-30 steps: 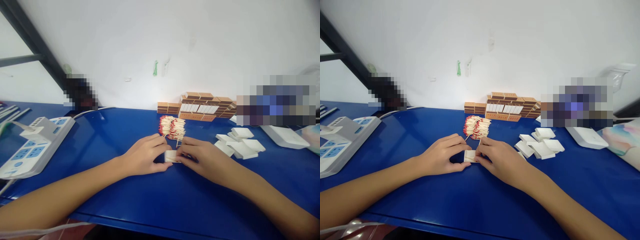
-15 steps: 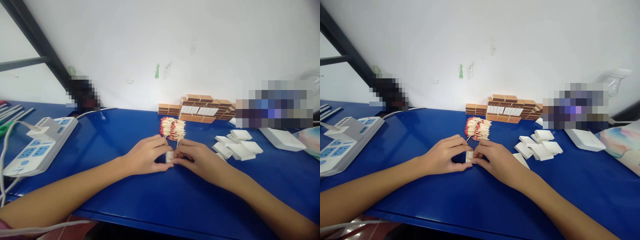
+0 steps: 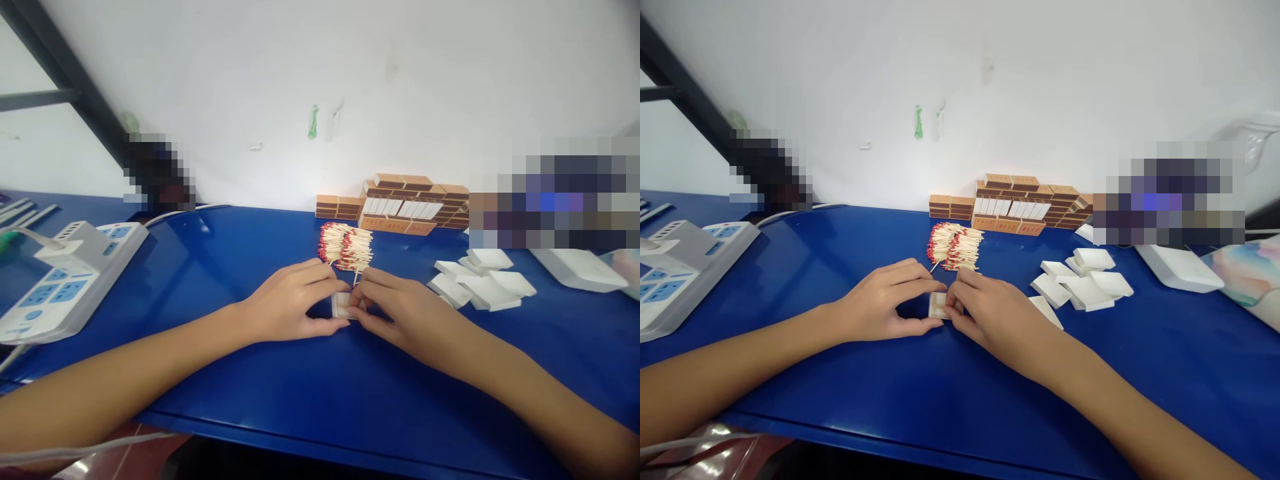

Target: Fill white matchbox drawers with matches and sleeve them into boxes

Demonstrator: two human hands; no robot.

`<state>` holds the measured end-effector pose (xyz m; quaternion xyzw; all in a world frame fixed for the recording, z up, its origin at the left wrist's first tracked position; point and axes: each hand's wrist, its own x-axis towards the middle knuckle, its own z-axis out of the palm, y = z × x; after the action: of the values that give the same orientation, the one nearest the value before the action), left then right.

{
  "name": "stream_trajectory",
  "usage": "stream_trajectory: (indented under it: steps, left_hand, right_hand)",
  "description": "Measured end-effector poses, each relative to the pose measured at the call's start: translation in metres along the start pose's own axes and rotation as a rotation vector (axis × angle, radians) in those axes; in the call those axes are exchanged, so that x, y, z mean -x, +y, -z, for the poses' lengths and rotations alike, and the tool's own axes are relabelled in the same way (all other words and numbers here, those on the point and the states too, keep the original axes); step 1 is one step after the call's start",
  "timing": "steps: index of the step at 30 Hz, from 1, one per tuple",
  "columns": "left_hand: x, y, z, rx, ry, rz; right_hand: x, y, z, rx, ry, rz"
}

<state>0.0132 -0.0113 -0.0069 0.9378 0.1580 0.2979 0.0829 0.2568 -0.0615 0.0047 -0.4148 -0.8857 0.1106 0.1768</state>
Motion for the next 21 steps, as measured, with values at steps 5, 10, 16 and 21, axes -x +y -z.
stream_trajectory:
  steps: [5,10,16,21]
  left_hand:
    - [0.0005,-0.0026,0.0004,-0.013,0.002,0.045]
    - [0.0011,-0.0023,0.0000,-0.009,-0.022,0.096]
    - [0.0010,-0.0014,-0.0011,-0.017,-0.030,0.086]
    - [0.0019,0.0023,-0.0003,-0.055,-0.046,0.134]
  right_hand:
    - [-0.0012,0.0029,0.0061,0.026,0.090,0.022]
    - [-0.0042,0.0062,0.0071,0.009,0.143,-0.026]
    - [-0.0026,0.0051,0.0007,0.070,0.028,0.064]
    - [-0.0021,0.0028,0.0097,0.096,0.162,-0.102]
